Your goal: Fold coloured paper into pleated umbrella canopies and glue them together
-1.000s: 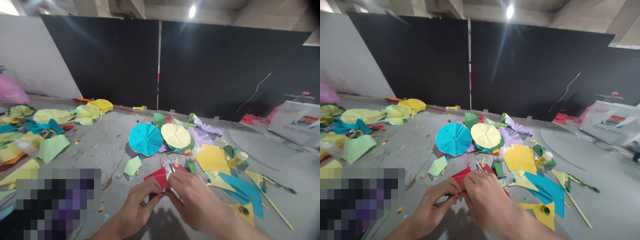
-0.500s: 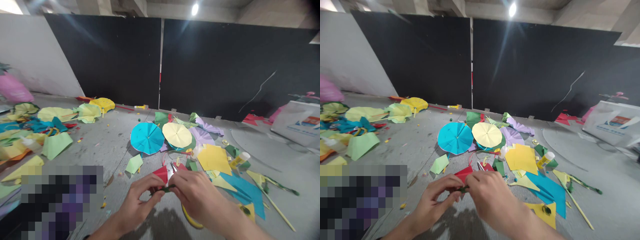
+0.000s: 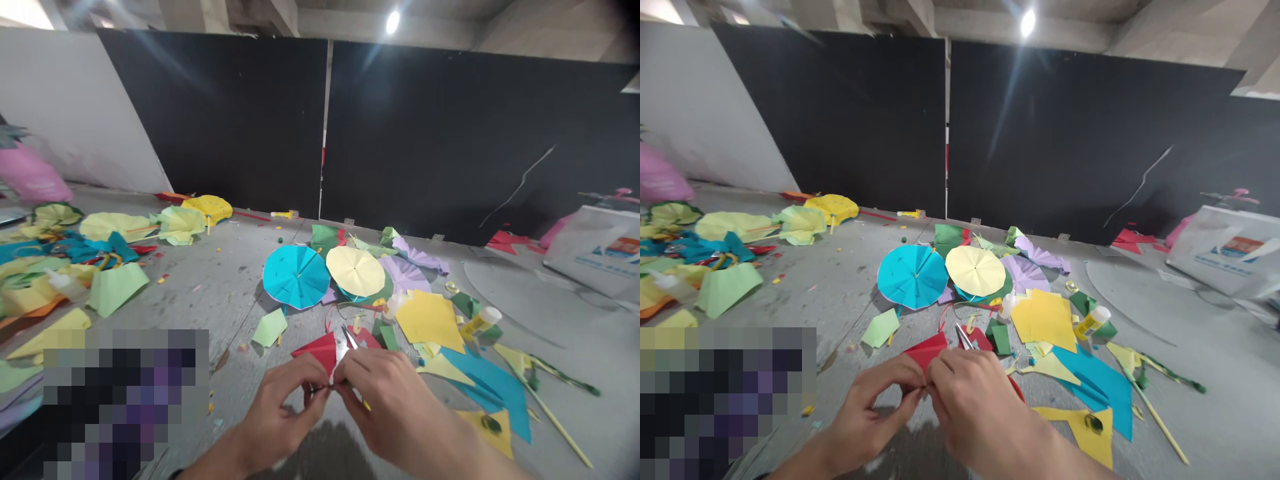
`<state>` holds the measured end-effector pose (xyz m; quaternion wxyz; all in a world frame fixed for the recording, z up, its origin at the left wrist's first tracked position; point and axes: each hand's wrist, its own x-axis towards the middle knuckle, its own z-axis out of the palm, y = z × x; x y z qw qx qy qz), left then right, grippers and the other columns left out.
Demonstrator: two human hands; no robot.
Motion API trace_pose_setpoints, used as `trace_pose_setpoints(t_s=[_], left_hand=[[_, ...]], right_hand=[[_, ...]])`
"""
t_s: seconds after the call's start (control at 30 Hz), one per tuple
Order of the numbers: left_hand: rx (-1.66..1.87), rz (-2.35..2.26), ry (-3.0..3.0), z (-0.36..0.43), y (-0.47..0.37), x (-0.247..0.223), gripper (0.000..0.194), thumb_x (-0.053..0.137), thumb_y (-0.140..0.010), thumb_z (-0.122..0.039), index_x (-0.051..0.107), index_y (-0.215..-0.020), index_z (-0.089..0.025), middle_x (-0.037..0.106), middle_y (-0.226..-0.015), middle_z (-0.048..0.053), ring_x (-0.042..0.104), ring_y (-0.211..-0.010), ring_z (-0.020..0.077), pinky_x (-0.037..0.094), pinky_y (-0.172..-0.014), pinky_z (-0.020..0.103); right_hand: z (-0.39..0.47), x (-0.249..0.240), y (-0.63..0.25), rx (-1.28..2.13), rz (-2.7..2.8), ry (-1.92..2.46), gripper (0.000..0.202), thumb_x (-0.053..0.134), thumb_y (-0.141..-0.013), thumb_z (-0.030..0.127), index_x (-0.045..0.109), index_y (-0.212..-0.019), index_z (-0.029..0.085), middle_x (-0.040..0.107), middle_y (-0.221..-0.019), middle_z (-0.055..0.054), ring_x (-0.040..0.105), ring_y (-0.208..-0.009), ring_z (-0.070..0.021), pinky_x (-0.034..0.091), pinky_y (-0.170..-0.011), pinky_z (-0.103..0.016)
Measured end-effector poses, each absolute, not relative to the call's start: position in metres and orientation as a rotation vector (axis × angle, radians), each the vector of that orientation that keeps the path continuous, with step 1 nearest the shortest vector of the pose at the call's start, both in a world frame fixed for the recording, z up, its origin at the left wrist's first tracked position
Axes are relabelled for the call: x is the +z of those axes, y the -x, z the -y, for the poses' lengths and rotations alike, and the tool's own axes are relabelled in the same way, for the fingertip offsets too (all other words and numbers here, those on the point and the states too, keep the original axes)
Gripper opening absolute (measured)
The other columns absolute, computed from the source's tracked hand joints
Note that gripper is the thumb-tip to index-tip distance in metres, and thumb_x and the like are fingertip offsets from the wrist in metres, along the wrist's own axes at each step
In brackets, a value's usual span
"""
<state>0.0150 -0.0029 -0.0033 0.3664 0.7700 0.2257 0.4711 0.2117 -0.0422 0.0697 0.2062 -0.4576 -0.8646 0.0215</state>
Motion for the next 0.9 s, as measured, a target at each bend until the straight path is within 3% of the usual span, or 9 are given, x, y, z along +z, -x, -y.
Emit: trace_pose_setpoints(t_s=[0.37, 0.9], left_hand=[[1.24, -0.6, -1.972, 0.007, -0.017, -0.002, 0.015, 0.059, -0.082, -0.004, 0.06, -0.082, -0.02, 0.067, -0.075, 0.002, 0.062, -0.068, 0.0157, 0.048, -0.065, 0.026], [1.199, -0.552, -2.011, 0.008, -0.015, 0.008, 0.014, 0.058, -0.085, -0.006, 0.058, -0.082, -0.021, 0.065, -0.075, 0.002, 0.061, -0.067, 0.0147, 0.048, -0.064, 0.024]], right_hand=[[0.048, 0.061, -0.202, -0.024, 2.434, 1.251, 0.014, 0.06, -0.085, 0.005, 0.059, -0.083, 0.02, 0.067, -0.078, -0.002, 0.06, -0.065, -0.0168, 0.034, -0.061, -0.031], [0.057, 0.07, -0.213, 0.036, 2.364, 1.232, 0.017, 0.058, -0.09, 0.006, 0.061, -0.083, 0.02, 0.067, -0.076, 0.0, 0.059, -0.064, -0.0159, 0.033, -0.061, -0.032]])
